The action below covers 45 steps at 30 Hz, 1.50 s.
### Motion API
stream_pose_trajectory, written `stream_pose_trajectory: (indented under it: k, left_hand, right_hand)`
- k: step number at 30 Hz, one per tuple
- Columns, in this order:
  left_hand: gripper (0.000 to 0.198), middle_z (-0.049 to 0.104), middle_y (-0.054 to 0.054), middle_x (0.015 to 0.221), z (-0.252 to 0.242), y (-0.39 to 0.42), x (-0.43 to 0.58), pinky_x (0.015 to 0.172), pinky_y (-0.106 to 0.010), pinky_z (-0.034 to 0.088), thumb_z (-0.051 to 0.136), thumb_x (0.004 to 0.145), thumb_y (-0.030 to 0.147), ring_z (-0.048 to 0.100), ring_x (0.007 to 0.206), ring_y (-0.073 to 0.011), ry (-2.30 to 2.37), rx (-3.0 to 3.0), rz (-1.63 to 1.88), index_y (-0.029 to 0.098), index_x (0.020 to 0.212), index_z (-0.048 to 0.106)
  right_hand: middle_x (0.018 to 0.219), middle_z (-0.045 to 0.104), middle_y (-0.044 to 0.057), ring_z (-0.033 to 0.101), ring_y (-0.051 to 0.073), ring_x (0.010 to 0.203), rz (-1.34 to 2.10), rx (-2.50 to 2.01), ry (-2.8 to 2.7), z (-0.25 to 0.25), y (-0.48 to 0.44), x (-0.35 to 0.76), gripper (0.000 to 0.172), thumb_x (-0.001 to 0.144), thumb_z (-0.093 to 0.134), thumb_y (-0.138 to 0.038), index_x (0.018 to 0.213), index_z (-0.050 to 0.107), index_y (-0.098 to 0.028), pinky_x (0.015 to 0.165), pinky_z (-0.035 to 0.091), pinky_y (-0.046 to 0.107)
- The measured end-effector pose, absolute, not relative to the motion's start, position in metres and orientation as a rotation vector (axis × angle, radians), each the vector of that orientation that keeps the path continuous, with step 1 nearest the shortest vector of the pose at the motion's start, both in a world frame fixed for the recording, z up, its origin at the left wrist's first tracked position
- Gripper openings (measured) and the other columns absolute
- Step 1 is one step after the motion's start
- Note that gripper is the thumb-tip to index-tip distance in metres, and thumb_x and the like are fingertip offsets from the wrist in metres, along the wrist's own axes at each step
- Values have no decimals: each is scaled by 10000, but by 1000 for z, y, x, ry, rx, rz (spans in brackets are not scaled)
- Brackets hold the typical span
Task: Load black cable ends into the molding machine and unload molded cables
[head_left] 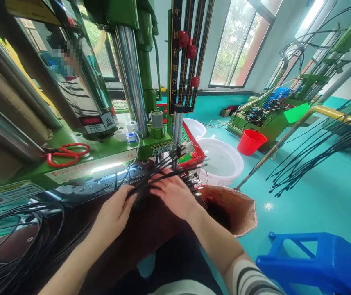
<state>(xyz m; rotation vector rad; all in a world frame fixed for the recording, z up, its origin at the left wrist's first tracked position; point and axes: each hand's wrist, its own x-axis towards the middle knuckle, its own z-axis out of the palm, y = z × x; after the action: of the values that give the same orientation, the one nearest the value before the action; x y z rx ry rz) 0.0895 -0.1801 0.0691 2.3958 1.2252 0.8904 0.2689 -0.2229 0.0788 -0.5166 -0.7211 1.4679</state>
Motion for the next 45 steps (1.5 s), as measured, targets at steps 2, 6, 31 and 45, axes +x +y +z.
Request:
stream_pose_trajectory:
  k: [2, 6, 31, 45]
  left_hand:
    - [222, 619, -39, 778, 62, -186, 90, 629, -266, 462, 365, 850, 359, 603, 691, -177, 1175, 2408, 870, 196, 926, 497]
    - [215, 644, -69, 844, 48, -208, 90, 724, -308, 469, 394, 832, 341, 618, 797, -212, 1034, 2365, 673, 206, 899, 547]
    - [343, 481, 50, 484, 37, -258, 176, 361, -197, 258, 532, 759, 479, 379, 344, -58, 729, 682, 678, 149, 845, 491]
    - [328, 348, 112, 479, 21, -225, 155, 351, -159, 210, 629, 700, 428, 277, 351, -17, 923, 618, 1109, 196, 749, 402]
  right_hand:
    - [954, 649, 20, 596, 186, 919, 1395, -512, -710, 93, -210, 278, 323, 729, 616, -317, 1040, 567, -240, 912, 417, 413]
    - [744, 671, 24, 631, 174, 756, 1371, -528, -905, 105, -203, 293, 244, 817, 522, -363, 903, 643, -169, 857, 442, 380]
    - [1315, 486, 36, 460, 166, 1184, 1388, -1010, -2109, 105, -203, 315, 410, 906, 367, -354, 1280, 460, -216, 1005, 337, 336]
    - [1269, 492, 132, 426, 207, 1185, 350, -1662, -2354, 35, -116, 288, 421, 819, 402, -93, 1237, 455, -103, 997, 322, 354]
